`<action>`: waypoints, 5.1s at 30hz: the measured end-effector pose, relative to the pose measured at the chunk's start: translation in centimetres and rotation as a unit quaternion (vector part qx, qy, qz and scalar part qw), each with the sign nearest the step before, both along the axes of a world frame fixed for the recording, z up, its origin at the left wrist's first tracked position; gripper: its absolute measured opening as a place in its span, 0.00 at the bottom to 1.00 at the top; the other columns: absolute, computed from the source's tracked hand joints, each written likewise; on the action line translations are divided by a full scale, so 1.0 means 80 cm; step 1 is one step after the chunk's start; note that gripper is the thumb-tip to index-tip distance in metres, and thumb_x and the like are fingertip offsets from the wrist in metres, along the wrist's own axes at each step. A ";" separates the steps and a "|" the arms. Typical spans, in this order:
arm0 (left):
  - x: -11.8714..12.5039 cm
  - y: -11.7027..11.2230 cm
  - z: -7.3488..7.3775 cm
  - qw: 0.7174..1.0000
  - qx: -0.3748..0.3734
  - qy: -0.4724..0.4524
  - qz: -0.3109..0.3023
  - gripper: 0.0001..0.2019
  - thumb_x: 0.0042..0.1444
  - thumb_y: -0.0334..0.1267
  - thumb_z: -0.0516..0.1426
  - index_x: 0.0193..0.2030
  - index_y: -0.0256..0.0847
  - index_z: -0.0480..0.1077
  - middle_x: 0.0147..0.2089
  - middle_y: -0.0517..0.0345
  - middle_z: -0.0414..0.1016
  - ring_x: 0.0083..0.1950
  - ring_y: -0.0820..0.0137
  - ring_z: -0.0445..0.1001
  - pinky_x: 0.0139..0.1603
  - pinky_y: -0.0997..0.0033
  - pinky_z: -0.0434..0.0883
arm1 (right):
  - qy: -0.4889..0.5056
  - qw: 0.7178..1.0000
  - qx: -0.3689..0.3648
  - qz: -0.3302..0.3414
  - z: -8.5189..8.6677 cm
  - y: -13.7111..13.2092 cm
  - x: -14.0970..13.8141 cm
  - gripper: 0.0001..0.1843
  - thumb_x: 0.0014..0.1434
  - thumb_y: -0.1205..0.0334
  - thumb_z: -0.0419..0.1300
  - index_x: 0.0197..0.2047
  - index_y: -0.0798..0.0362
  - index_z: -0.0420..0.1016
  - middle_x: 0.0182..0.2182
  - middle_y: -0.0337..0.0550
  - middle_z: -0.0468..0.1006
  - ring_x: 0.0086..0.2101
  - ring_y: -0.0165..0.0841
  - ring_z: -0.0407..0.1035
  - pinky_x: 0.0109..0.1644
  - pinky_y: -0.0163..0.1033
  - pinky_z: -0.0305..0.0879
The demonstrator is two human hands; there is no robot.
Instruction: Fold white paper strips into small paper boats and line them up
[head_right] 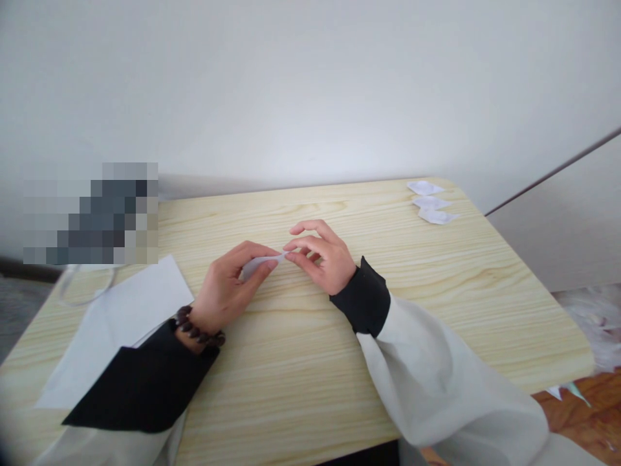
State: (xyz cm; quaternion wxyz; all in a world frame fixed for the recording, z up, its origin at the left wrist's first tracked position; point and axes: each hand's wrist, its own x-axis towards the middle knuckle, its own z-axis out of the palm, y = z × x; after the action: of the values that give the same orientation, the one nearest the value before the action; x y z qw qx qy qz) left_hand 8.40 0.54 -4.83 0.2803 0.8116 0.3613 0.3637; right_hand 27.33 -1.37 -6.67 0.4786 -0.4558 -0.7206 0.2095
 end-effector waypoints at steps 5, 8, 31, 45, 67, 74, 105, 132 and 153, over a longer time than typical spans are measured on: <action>-0.002 0.000 0.000 0.999 0.047 0.014 -0.014 0.07 0.59 0.31 0.54 0.41 0.39 0.73 0.39 0.55 0.75 0.40 0.71 0.73 0.42 0.72 0.70 | -0.037 0.999 0.032 0.006 0.001 0.001 0.001 0.06 0.59 0.63 0.58 0.34 0.53 0.76 0.44 0.47 0.69 0.35 0.29 0.71 0.30 0.33 0.74; -0.004 0.001 -0.001 0.996 0.077 0.031 -0.024 0.07 0.59 0.31 0.54 0.43 0.39 0.72 0.40 0.55 0.75 0.41 0.71 0.73 0.43 0.73 0.70 | -0.058 0.997 0.047 0.003 0.002 0.001 0.002 0.06 0.59 0.65 0.57 0.34 0.54 0.76 0.43 0.49 0.70 0.38 0.32 0.71 0.30 0.33 0.73; -0.024 0.012 -0.006 0.994 0.049 0.083 0.060 0.07 0.56 0.34 0.56 0.42 0.39 0.72 0.41 0.55 0.75 0.35 0.71 0.75 0.36 0.72 0.73 | 0.106 0.991 -0.054 -0.055 -0.012 0.004 0.009 0.08 0.59 0.58 0.58 0.37 0.53 0.75 0.31 0.42 0.80 0.31 0.31 0.77 0.35 0.36 0.77; -0.023 0.013 -0.002 0.992 -0.032 0.059 0.110 0.09 0.56 0.44 0.56 0.35 0.42 0.73 0.32 0.61 0.78 0.31 0.71 0.74 0.35 0.73 0.69 | 0.131 0.989 -0.049 -0.055 -0.012 0.005 0.009 0.09 0.59 0.56 0.58 0.37 0.53 0.73 0.33 0.43 0.79 0.32 0.32 0.77 0.36 0.37 0.77; -0.014 0.006 0.005 0.986 -0.163 -0.007 0.023 0.15 0.54 0.45 0.59 0.43 0.39 0.74 0.38 0.57 0.79 0.36 0.70 0.74 0.36 0.74 0.70 | 0.130 0.988 -0.059 0.049 -0.008 0.000 0.003 0.06 0.57 0.62 0.60 0.37 0.53 0.66 0.30 0.39 0.79 0.30 0.30 0.78 0.34 0.32 0.75; -0.007 -0.002 -0.001 0.985 -0.172 -0.009 -0.001 0.12 0.53 0.43 0.59 0.41 0.39 0.73 0.38 0.55 0.78 0.37 0.68 0.74 0.37 0.72 0.69 | 0.018 0.999 0.024 0.030 0.001 -0.002 0.002 0.03 0.59 0.66 0.58 0.37 0.53 0.73 0.33 0.41 0.80 0.30 0.26 0.76 0.35 0.29 0.75; -0.006 -0.007 0.006 0.990 -0.095 0.048 0.088 0.10 0.54 0.43 0.58 0.35 0.38 0.75 0.27 0.62 0.77 0.27 0.73 0.70 0.29 0.75 0.65 | -0.044 0.986 0.160 -0.016 0.007 0.000 0.003 0.05 0.57 0.70 0.60 0.35 0.53 0.76 0.42 0.49 0.77 0.37 0.30 0.75 0.34 0.32 0.76; -0.020 0.009 -0.001 0.978 -0.177 0.031 0.106 0.14 0.51 0.49 0.59 0.34 0.40 0.74 0.32 0.58 0.77 0.31 0.70 0.73 0.33 0.72 0.67 | 0.067 0.996 -0.041 -0.048 -0.006 0.004 0.008 0.07 0.60 0.58 0.56 0.35 0.54 0.69 0.29 0.41 0.77 0.31 0.30 0.76 0.35 0.34 0.74; -0.024 0.008 0.013 0.963 -0.245 0.111 -0.012 0.17 0.54 0.50 0.55 0.36 0.39 0.76 0.26 0.60 0.73 0.25 0.72 0.68 0.23 0.76 0.63 | 0.082 0.996 -0.039 -0.010 -0.003 -0.002 0.001 0.08 0.56 0.60 0.62 0.37 0.53 0.69 0.30 0.41 0.80 0.29 0.29 0.77 0.35 0.34 0.76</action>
State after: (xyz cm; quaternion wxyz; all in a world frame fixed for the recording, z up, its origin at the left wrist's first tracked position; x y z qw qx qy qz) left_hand 6.50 1.17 -3.81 0.4335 0.7575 0.4583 0.1681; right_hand 27.44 -1.56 -6.94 0.5201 -0.4624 -0.6657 0.2692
